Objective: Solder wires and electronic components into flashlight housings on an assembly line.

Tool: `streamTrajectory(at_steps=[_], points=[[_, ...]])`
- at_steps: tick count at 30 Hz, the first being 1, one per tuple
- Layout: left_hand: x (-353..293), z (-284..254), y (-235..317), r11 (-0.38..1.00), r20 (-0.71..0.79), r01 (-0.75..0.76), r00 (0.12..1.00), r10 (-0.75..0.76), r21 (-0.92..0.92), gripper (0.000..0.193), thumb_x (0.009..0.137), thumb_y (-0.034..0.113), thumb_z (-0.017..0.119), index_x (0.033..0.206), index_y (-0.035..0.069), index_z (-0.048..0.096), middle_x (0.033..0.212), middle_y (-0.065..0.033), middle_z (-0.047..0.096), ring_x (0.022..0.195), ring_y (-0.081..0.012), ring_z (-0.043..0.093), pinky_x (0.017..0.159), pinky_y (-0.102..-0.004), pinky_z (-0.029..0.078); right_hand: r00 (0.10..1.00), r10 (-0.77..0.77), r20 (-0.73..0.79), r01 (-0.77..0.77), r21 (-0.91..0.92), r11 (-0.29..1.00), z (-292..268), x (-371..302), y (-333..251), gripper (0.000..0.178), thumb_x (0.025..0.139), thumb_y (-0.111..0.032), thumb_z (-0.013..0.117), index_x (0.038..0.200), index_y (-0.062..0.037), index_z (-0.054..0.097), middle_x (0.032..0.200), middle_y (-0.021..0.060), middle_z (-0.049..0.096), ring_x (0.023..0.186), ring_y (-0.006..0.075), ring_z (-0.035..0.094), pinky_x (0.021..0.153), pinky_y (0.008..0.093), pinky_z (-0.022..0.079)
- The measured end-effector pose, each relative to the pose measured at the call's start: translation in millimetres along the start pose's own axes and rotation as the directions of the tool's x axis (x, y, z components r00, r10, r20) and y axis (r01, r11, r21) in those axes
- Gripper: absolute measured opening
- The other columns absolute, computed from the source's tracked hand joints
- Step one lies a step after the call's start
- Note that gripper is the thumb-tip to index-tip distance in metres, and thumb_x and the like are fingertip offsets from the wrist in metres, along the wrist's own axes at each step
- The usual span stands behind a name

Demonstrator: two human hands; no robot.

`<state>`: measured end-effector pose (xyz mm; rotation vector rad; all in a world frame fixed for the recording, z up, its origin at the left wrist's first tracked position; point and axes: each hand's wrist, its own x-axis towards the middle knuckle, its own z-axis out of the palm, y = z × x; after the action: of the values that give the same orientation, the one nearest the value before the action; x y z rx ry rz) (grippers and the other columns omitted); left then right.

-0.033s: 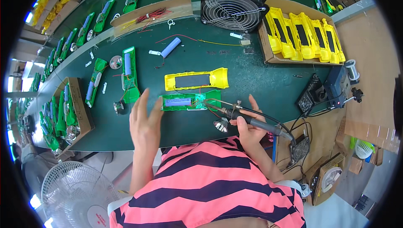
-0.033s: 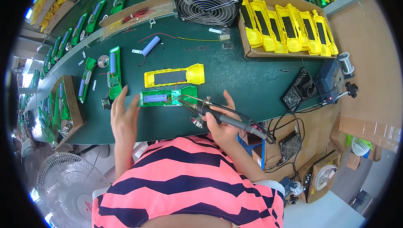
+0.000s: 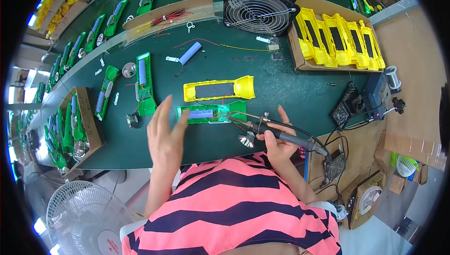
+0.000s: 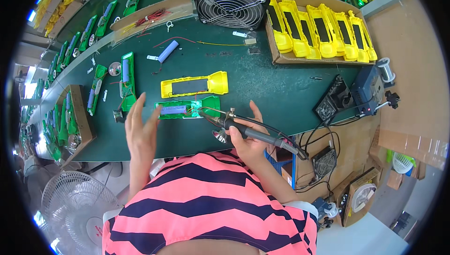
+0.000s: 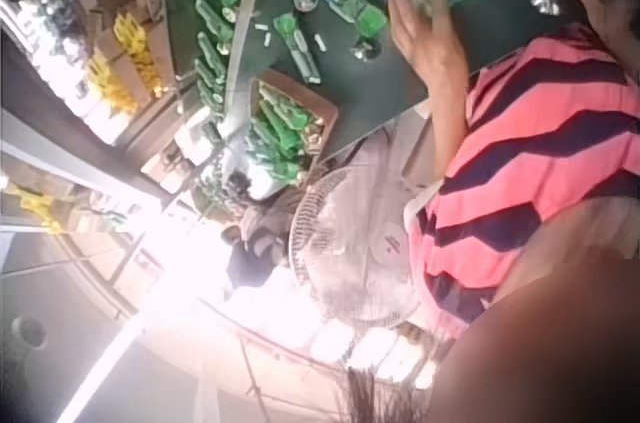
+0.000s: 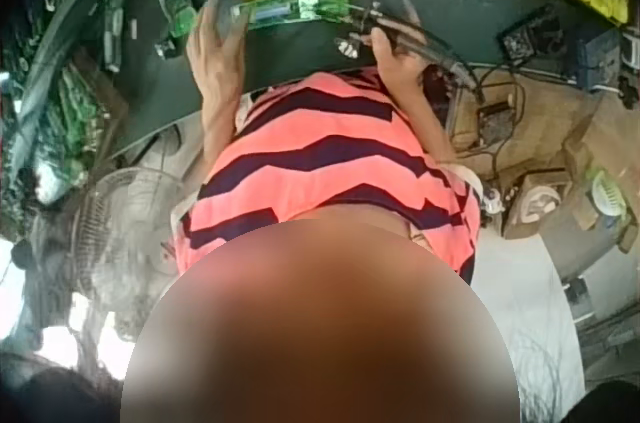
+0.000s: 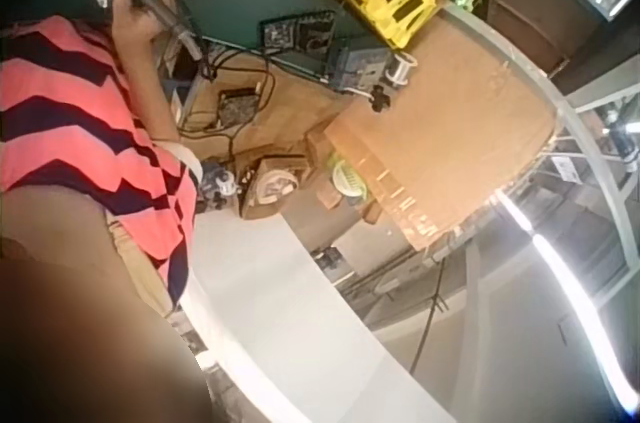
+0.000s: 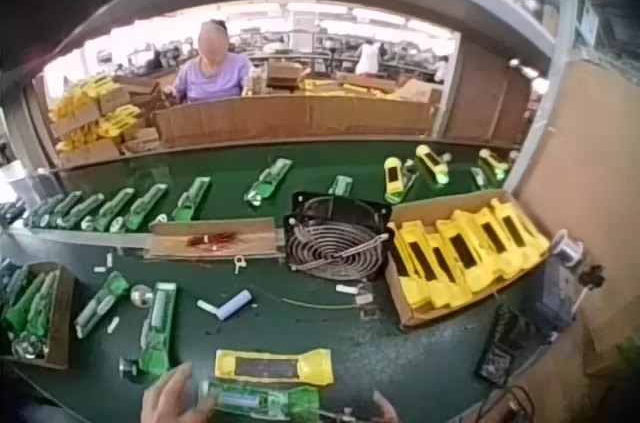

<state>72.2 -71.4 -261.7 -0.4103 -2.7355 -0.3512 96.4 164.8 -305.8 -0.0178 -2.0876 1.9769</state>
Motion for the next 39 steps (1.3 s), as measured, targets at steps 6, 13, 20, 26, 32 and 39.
streamTrajectory(at_steps=[6,13,20,26,32,39], points=[[9,29,20,0.918,-0.054,-0.229,0.973,0.224,-0.323,0.032,0.061,0.0,0.058,0.092,0.004,0.063,0.085,-0.0072,0.053,0.077,-0.0214,0.054,0.066,-0.0309,0.044,0.999,-0.037,-0.023,0.037,0.002,0.999,-3,0,0,0.015,0.074,-0.003,0.059,0.088,0.0016,0.055,0.061,0.0063,0.062,0.07,0.0123,0.062,0.103,0.0463,0.018],[13,39,24,0.924,-0.009,-0.195,0.979,0.203,-0.328,0.023,0.06,0.0,0.061,0.082,0.003,0.062,0.073,-0.0055,0.049,0.065,-0.0191,0.052,0.058,-0.0306,0.044,0.992,0.06,-0.111,-0.048,0.109,0.993,1,-1,-2,0.015,0.074,-0.003,0.059,0.087,0.0007,0.055,0.058,0.0054,0.062,0.068,0.0112,0.062,0.103,0.0462,0.018],[18,33,24,0.92,0.031,-0.231,0.967,0.254,-0.318,0.018,0.062,0.0,0.063,0.08,0.003,0.062,0.07,-0.0049,0.045,0.061,-0.0177,0.05,0.054,-0.0297,0.043,1.0,-0.014,-0.008,0.013,-0.078,0.997,-6,-2,9,0.018,0.076,-0.001,0.057,0.091,0.0046,0.051,0.108,0.0233,0.039,0.065,0.0153,0.062,0.069,0.0276,0.045],[17,34,22,0.915,0.035,-0.227,0.967,0.252,-0.332,0.018,0.062,0.0,0.063,0.079,0.004,0.062,0.07,-0.0049,0.045,0.06,-0.0176,0.051,0.052,-0.0295,0.043,0.996,0.014,-0.089,-0.011,0.036,0.999,2,0,8,0.014,0.074,-0.003,0.06,0.086,0.0007,0.054,0.072,0.0095,0.053,0.063,0.011,0.061,0.09,0.0394,0.031],[18,34,22,0.915,0.038,-0.221,0.968,0.247,-0.337,0.019,0.061,0.001,0.063,0.079,0.004,0.062,0.07,-0.0046,0.045,0.06,-0.0177,0.051,0.052,-0.0294,0.043,0.991,0.041,-0.124,-0.039,0.012,0.999,7,3,5,0.011,0.072,-0.004,0.061,0.082,-0.002,0.055,0.05,0.0015,0.058,0.061,0.0087,0.06,0.102,0.0459,0.02],[18,34,22,0.927,0.126,-0.197,0.961,0.248,-0.321,0.017,0.062,0.002,0.061,0.079,0.005,0.063,0.07,-0.0051,0.046,0.061,-0.0181,0.052,0.053,-0.0294,0.043,0.996,0.053,-0.069,-0.047,0.084,0.995,5,0,3,0.014,0.073,0.001,0.06,0.086,0.0038,0.054,0.092,0.0197,0.059,0.068,0.0131,0.062,0.074,0.0307,0.051]])
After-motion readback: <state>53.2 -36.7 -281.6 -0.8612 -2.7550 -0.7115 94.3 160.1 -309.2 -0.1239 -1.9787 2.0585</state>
